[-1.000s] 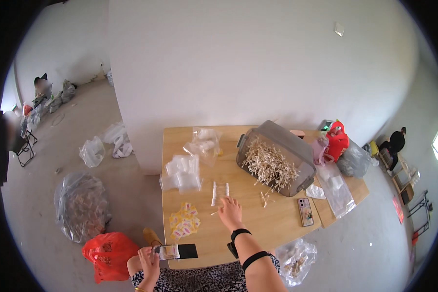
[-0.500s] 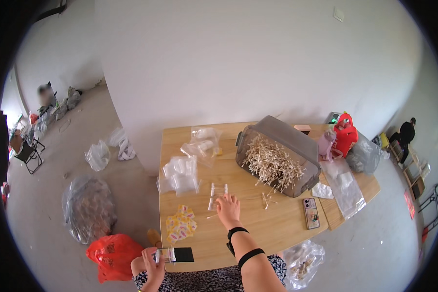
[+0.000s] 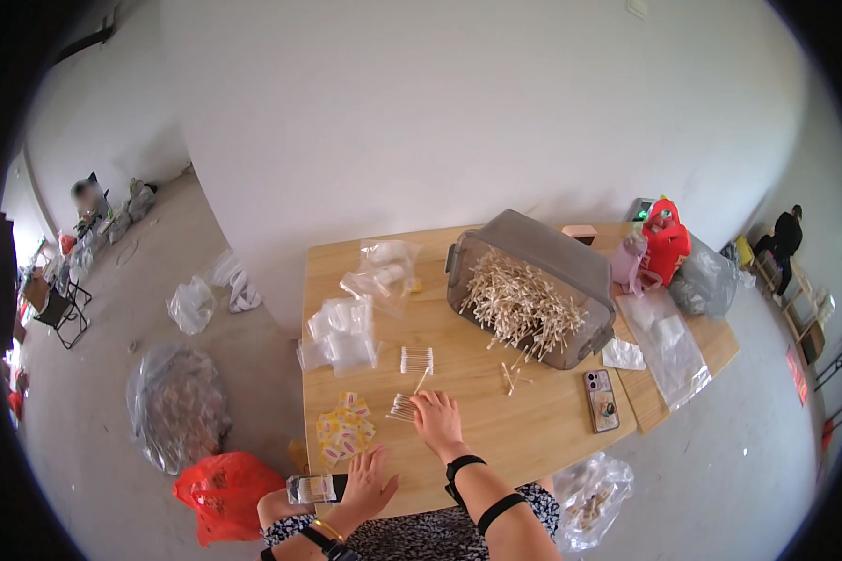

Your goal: Picking up cotton swabs from a container and placing them into individual plastic packets.

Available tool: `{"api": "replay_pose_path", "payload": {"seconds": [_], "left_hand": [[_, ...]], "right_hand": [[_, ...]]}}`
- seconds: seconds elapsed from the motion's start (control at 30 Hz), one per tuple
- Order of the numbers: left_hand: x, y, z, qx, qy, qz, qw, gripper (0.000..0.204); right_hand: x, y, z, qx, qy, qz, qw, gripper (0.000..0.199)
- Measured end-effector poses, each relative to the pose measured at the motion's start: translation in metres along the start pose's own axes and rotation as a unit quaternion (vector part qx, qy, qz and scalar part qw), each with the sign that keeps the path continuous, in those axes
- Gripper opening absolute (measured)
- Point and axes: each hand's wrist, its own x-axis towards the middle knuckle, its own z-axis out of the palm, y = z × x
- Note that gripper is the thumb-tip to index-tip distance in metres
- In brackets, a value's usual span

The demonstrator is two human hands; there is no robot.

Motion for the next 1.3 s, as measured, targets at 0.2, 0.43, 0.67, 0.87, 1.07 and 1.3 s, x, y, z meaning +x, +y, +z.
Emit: {"api": "replay_pose_path", "payload": {"seconds": [0.2, 0.43, 0.67, 0.87, 1.07, 1.3], "left_hand": [[0.049, -0.010, 0.023, 0.050, -0.023, 0.037, 0.998, 0.065], [0.058, -0.020, 0.040, 0.186, -0.080, 0.039, 0.979, 0.078], [0.057, -0.022, 0.038, 0.209, -0.078, 0.073, 0.972, 0.075], [0.032, -0.028, 0.054, 0.219, -0.083, 0.062, 0.970, 0.075], [0.034, 0.008, 0.051, 0.251, -0.099, 0.052, 0.962, 0.081], [0.007, 0.008, 0.073, 0.232, -0.105, 0.048, 0.966, 0.088]], "right_hand": [[0.007, 0.008, -0.004, 0.048, -0.015, 0.032, 0.998, 0.025], [-0.007, 0.008, -0.005, 0.075, -0.050, -0.017, 0.996, 0.023], [-0.046, 0.005, -0.004, 0.128, -0.076, -0.095, 0.984, 0.026], [-0.072, -0.006, -0.033, 0.236, -0.028, 0.017, 0.971, 0.027], [-0.101, 0.009, -0.052, 0.130, 0.062, 0.112, 0.983, 0.025], [-0.101, 0.007, -0.047, 0.016, 0.080, 0.107, 0.991, 0.034]]}}
